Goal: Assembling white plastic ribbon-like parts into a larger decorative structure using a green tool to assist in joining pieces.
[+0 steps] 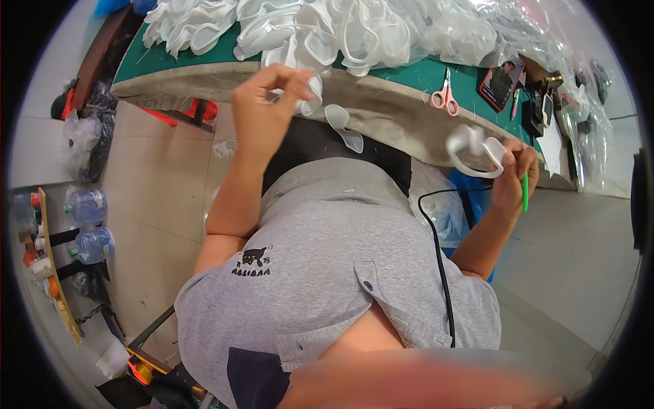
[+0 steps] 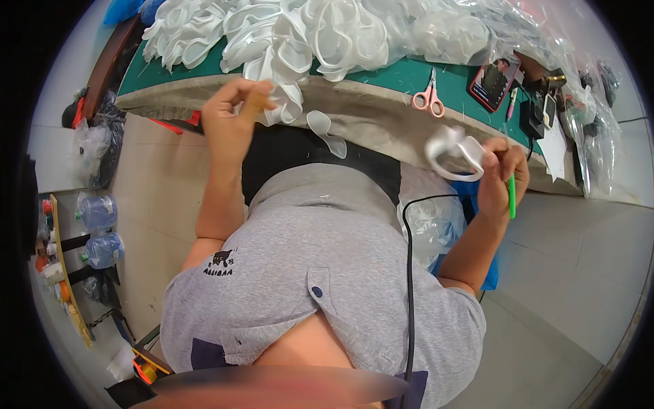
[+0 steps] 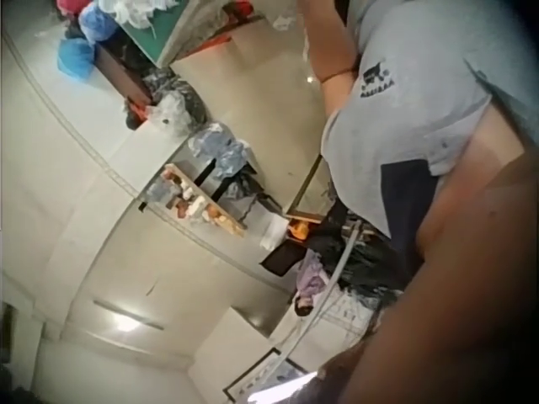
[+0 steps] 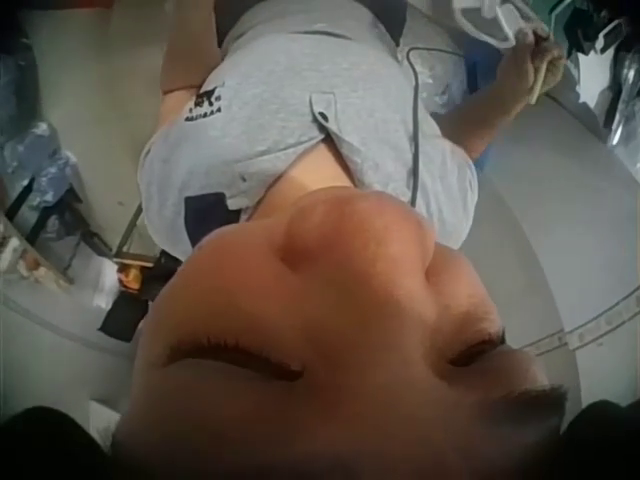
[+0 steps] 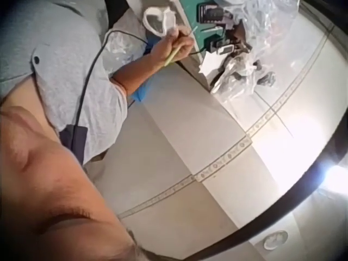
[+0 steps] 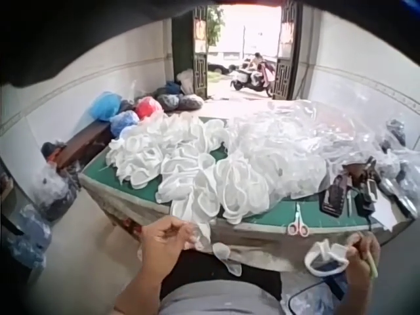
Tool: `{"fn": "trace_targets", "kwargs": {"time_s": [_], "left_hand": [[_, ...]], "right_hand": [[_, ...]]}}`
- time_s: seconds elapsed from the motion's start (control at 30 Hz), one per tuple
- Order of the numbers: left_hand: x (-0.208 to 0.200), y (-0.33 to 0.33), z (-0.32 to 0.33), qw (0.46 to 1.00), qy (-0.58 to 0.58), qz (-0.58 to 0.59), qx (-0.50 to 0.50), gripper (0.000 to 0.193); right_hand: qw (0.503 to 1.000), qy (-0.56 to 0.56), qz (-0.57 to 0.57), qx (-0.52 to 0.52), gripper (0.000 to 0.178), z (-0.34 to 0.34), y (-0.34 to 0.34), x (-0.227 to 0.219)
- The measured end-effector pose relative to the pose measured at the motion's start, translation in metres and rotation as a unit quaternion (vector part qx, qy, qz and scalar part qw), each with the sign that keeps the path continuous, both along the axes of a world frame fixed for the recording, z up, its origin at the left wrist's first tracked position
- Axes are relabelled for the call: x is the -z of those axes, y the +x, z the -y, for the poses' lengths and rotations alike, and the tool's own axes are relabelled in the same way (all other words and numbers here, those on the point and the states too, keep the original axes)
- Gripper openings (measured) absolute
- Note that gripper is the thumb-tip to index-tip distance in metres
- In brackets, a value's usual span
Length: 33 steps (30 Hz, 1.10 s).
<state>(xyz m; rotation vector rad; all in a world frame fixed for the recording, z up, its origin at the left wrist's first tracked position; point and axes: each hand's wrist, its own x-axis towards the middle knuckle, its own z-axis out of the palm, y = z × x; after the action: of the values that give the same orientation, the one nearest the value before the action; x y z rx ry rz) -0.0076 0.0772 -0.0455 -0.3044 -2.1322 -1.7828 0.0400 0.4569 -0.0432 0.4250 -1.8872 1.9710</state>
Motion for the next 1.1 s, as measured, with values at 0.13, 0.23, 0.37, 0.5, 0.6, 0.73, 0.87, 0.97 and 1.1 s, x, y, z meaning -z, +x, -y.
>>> {"fn": "trace_targets", "kwargs": {"time_s": [0.13, 0.23, 0.37, 0.5, 0.6, 0.73, 0.87, 0.97, 1.1], "left_hand": [[-0.007, 0.0, -0.002, 0.984, -0.155, 0.018, -0.08, 0.009], [0.007, -0.016, 0.0, 0.95, -0.292, -0.072, -0.081, 0.013], [0.027, -0.016, -0.016, 0.93, -0.334, 0.045, 0.146, 0.02], [0.087, -0.008, -0.044, 0.867, -0.437, -0.084, 0.223, 0.025], [0.1, -0.018, -0.041, 0.859, -0.464, -0.049, 0.213, 0.02], [0.09, -0.019, -0.038, 0.863, -0.452, -0.017, 0.227, 0.013], [0.079, -0.01, -0.034, 0.866, -0.412, 0.071, 0.273, 0.012], [0.054, -0.008, -0.026, 0.87, -0.385, 0.078, 0.297, 0.009], [0.007, -0.007, 0.015, 0.899, -0.373, 0.138, 0.18, 0.008]], "right_hand": [[0.991, 0.108, 0.01, 0.082, 0.034, -0.05, 0.03, 0.001], [0.983, 0.11, 0.058, 0.133, 0.033, -0.073, 0.068, -0.008], [0.956, 0.152, 0.144, 0.207, 0.032, -0.076, 0.094, -0.022], [0.946, 0.167, 0.246, 0.128, 0.03, -0.082, 0.099, -0.016], [0.913, 0.205, 0.334, 0.112, 0.027, -0.101, 0.103, 0.021], [0.856, 0.274, 0.422, 0.12, 0.028, -0.127, 0.113, 0.075], [0.854, 0.244, 0.443, 0.126, 0.027, -0.135, 0.115, 0.093], [0.862, 0.246, 0.415, 0.158, 0.025, -0.138, 0.115, 0.074], [0.868, 0.258, 0.358, 0.226, 0.028, -0.12, 0.1, 0.042]]}}
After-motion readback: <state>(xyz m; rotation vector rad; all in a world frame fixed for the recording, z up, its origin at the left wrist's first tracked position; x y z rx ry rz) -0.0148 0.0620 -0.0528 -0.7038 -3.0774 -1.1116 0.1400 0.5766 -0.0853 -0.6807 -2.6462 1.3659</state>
